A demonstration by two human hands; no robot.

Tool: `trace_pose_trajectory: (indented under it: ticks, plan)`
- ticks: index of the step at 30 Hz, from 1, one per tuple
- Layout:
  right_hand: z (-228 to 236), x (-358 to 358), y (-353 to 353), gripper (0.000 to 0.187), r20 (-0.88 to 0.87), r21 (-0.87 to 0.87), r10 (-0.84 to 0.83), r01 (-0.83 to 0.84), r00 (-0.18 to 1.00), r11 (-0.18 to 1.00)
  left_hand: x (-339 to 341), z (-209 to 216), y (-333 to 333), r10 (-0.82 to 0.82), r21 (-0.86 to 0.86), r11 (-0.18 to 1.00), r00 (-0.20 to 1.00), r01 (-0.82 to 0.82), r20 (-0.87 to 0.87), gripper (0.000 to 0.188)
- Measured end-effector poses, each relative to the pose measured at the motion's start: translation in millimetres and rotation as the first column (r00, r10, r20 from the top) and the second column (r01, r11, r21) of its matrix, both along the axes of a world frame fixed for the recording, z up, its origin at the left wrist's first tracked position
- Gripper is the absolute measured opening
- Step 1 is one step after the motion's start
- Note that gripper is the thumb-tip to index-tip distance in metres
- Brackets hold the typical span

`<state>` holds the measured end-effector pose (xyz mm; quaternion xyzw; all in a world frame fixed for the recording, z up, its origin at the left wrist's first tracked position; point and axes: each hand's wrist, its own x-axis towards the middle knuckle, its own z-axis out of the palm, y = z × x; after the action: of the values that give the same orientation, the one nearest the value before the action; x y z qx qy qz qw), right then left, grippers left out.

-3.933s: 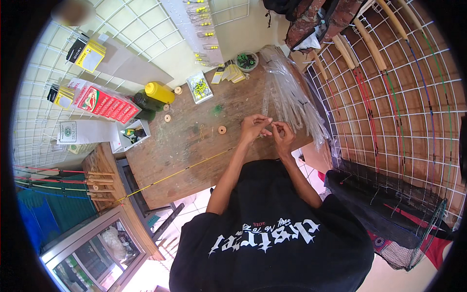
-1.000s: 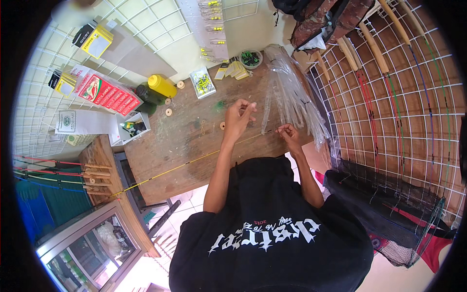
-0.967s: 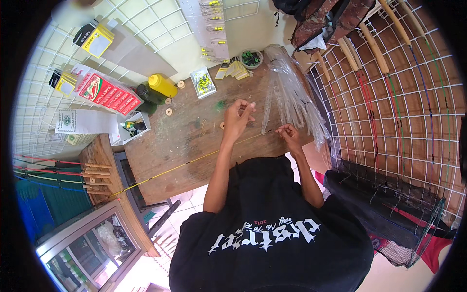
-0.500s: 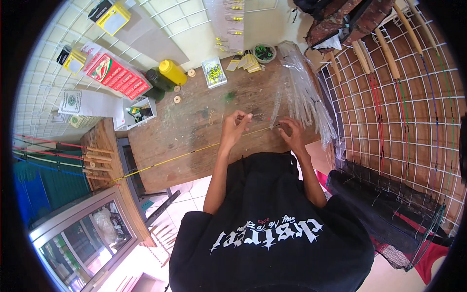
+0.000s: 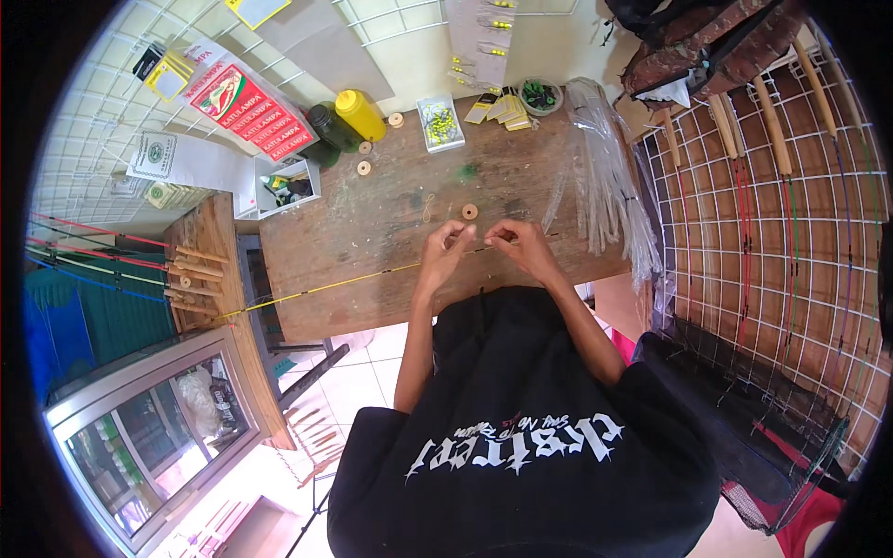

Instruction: Assembling or repairing a fishing rod by measuring the rod blank and attaching small components.

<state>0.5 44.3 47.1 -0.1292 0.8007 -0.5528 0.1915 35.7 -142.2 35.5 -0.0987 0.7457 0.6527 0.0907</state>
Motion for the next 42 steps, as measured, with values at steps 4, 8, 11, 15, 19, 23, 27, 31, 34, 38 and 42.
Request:
trace_pose_trajectory:
  ticks: [4, 8, 11, 15, 19, 23, 27, 31, 34, 38, 42]
  plan:
    - [-7, -1, -2, 0.013, -0.024, 0.128, 0.015, -0.012, 1.0, 0.992, 5, -32, -6, -0.042, -0.474, 0.871, 0.942, -0.129, -0.333, 0.024]
    - [-11, -1, -3, 0.013, -0.075, 0.134, -0.007, 0.017, 0.997, 0.991, 5, -44, -10, -0.185, -0.597, 0.802, 0.939, -0.027, -0.291, 0.026]
    - [-8, 0, -8, 0.013, -0.063, 0.162, -0.022, 0.032, 0.998, 0.986, 0, -50, -16, -0.272, -0.498, 0.842, 0.961, 0.208, -0.058, 0.03]
    - [-4, 2, -14, 0.014, -0.052, 0.113, 0.011, -0.005, 0.999, 0.994, -5, -53, -22, -0.32, -0.326, 0.873, 0.93, 0.363, 0.179, 0.031]
    - [2, 4, -21, 0.015, 0.011, 0.082, 0.026, -0.026, 1.0, 0.996, -1, -65, -30, -0.314, -0.309, 0.891, 0.943, 0.332, 0.107, 0.028]
    - [-6, 7, -29, 0.012, -0.048, 0.007, -0.012, 0.012, 0.999, 1.0, 2, -67, -38, -0.292, -0.373, 0.884, 0.956, 0.283, 0.033, 0.023]
    - [-9, 8, -29, 0.014, -0.094, 0.05, 0.041, -0.037, 0.995, 0.998, 7, -53, -47, -0.167, -0.355, 0.915, 0.981, 0.193, 0.102, 0.022]
    - [-6, 7, -29, 0.014, 0.016, 0.093, 0.037, -0.039, 0.999, 0.995, 14, -39, -57, -0.08, -0.446, 0.891, 0.996, 0.087, 0.034, 0.026]
    - [-10, 7, -26, 0.014, -0.046, 0.08, 0.019, -0.015, 0.999, 0.997, 20, -41, -62, -0.064, -0.456, 0.89, 0.994, 0.015, -0.093, 0.028]
    - [-16, 7, -22, 0.013, -0.076, 0.165, 0.051, -0.038, 0.996, 0.986, 24, -38, -68, -0.085, -0.464, 0.885, 0.993, 0.04, -0.076, 0.027]
    - [-26, 6, -17, 0.011, -0.185, 0.208, 0.11, -0.071, 0.976, 0.976, 24, -27, -69, -0.045, -0.479, 0.873, 0.993, 0.093, 0.111, 0.026]
